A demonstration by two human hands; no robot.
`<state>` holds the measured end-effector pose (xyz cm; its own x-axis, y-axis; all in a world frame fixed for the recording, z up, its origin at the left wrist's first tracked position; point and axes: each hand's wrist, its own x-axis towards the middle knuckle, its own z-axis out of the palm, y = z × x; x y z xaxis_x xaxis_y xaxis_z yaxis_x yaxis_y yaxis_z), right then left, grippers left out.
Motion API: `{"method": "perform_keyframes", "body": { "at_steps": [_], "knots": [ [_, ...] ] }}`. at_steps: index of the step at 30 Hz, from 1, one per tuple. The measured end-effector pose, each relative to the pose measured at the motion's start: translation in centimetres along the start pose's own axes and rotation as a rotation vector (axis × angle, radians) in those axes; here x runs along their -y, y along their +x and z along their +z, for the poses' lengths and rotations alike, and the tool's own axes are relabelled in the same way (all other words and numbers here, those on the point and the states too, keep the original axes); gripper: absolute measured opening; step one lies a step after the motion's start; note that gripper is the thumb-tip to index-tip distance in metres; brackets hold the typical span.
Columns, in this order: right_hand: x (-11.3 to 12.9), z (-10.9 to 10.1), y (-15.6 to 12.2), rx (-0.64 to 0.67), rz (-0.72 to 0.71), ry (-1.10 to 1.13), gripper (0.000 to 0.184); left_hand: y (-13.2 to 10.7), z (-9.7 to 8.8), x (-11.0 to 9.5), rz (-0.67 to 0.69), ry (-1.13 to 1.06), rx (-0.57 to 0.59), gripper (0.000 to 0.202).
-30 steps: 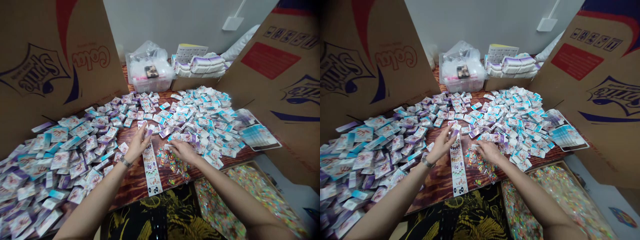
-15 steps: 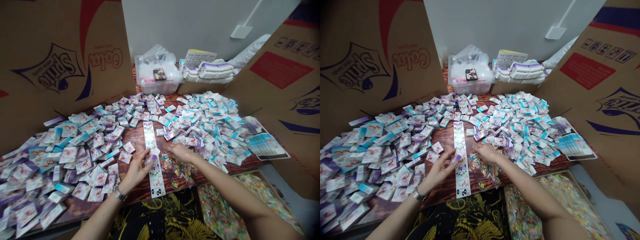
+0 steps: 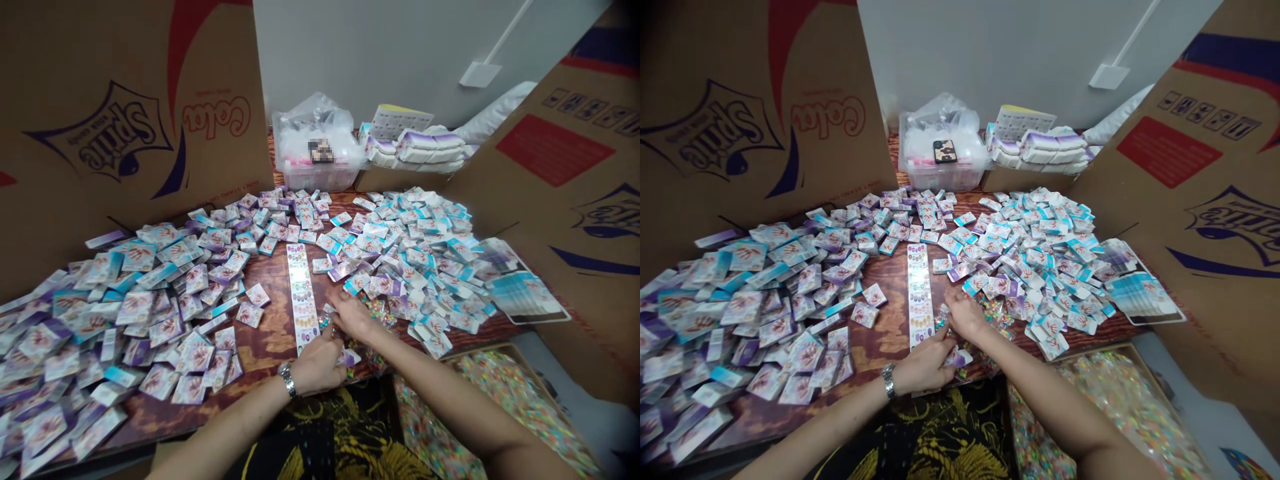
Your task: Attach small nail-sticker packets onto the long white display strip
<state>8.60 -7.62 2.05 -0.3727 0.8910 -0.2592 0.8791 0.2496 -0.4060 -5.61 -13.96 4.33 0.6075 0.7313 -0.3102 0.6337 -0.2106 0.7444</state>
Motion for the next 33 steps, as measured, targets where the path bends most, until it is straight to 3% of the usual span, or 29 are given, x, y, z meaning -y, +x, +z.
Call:
{"method": "perform_keyframes", "body": {
  "at_steps": [3,7,13,18,24,29,33],
  "knots": [
    [0.2,0.3,-0.1,0.015,0.032,0.021,0.045,0.2,0.2,0.0,-0.003,0.008,0.016,0.025],
    [-0.7,-1.6,0.2,0.002,0.021,0.127,0.045,-0.4,0.4,0.1,0.045,-0.009,0.01,0.029],
    [-1.6,-5.5,-0.7,0.009,-0.059,0.298,0.018,-2.5,-0.8,1.4,0.108,-0.19,-0.224,0.056],
    [1.3,-8.1,-2.9,-0.141,-0.257,0.355,0.015,-3.6,-2.6,2.9,0.144,-0.19,-0.426,0.05],
    [4.1,-8.2,-4.0,-0.155,-0.522,-0.006,0.011,-4.4,-3.3,3.6,0.182,-0.12,-0.488,0.052],
    [4.7,-6.9,-3.9,-0.162,-0.594,-0.512,0.012,-5.2,-3.8,2.9,0.163,-0.028,-0.49,0.055],
    [5.0,-6.3,-4.1,-0.229,-0.666,-0.676,0.012,-5.7,-4.1,2.1,0.146,0.036,-0.465,0.057]
  ]
}}
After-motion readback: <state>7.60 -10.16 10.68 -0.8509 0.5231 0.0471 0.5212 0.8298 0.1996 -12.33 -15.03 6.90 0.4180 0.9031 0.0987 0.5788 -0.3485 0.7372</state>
